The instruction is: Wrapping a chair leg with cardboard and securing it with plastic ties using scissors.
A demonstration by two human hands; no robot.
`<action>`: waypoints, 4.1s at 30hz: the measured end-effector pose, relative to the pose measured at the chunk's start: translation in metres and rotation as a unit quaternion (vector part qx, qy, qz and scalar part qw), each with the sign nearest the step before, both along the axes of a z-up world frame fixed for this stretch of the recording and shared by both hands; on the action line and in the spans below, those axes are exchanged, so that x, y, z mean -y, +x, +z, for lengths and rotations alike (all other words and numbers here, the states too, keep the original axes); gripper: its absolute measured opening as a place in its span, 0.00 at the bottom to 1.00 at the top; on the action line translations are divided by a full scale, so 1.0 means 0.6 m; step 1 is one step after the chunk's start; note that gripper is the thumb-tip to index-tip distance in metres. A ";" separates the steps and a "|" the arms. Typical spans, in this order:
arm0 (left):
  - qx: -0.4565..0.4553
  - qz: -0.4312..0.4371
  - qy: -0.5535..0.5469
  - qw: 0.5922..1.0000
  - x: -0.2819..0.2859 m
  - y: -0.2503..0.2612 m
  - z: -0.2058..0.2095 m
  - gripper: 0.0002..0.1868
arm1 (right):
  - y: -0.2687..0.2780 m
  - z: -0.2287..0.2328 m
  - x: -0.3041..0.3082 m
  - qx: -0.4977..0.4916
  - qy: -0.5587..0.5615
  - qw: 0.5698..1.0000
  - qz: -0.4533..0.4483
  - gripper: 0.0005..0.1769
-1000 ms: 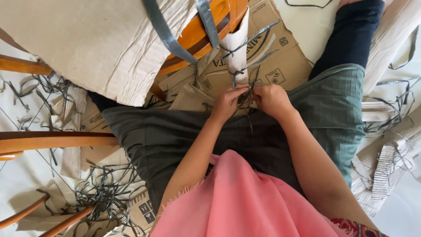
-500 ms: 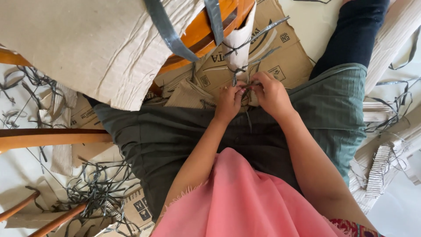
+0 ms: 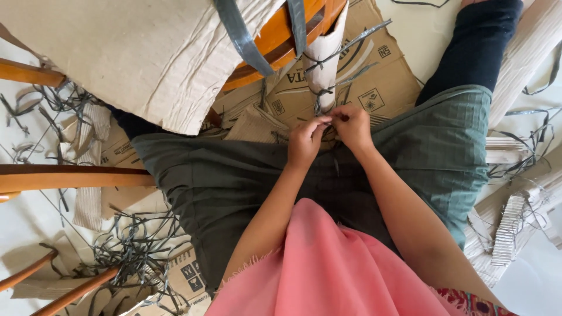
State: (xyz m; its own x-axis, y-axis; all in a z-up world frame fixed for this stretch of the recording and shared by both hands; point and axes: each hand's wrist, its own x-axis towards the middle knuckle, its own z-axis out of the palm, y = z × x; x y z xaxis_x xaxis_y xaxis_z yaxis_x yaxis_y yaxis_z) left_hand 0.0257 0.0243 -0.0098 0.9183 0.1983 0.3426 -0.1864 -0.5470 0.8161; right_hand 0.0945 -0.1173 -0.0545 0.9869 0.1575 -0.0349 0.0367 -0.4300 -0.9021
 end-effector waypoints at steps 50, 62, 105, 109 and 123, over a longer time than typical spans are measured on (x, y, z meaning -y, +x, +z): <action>-0.081 0.073 -0.230 0.967 0.002 -0.016 -0.046 0.04 | -0.061 0.066 -0.028 -0.109 0.146 0.974 -0.135 0.15; -0.175 0.186 -0.409 0.876 0.005 0.061 -0.107 0.17 | -0.067 0.084 -0.020 0.125 0.161 0.976 0.072 0.12; -0.334 0.026 -0.223 0.915 -0.060 0.066 -0.112 0.23 | 0.011 0.038 0.033 -0.052 -0.035 0.992 0.107 0.02; -0.333 0.045 -0.320 0.886 -0.042 0.053 -0.130 0.23 | -0.004 0.075 0.028 -0.147 0.024 0.985 0.085 0.04; -0.312 0.043 -0.442 0.840 -0.020 0.038 -0.090 0.20 | -0.013 0.072 0.014 -0.094 -0.021 0.991 0.094 0.05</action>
State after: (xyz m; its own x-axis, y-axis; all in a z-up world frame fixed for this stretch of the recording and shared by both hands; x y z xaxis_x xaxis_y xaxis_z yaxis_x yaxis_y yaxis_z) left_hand 0.0486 0.0364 -0.0640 0.8339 0.1973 -0.5155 0.4369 0.3348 0.8349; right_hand 0.0869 -0.1256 -0.0112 0.9158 0.3325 -0.2251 -0.0468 -0.4682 -0.8824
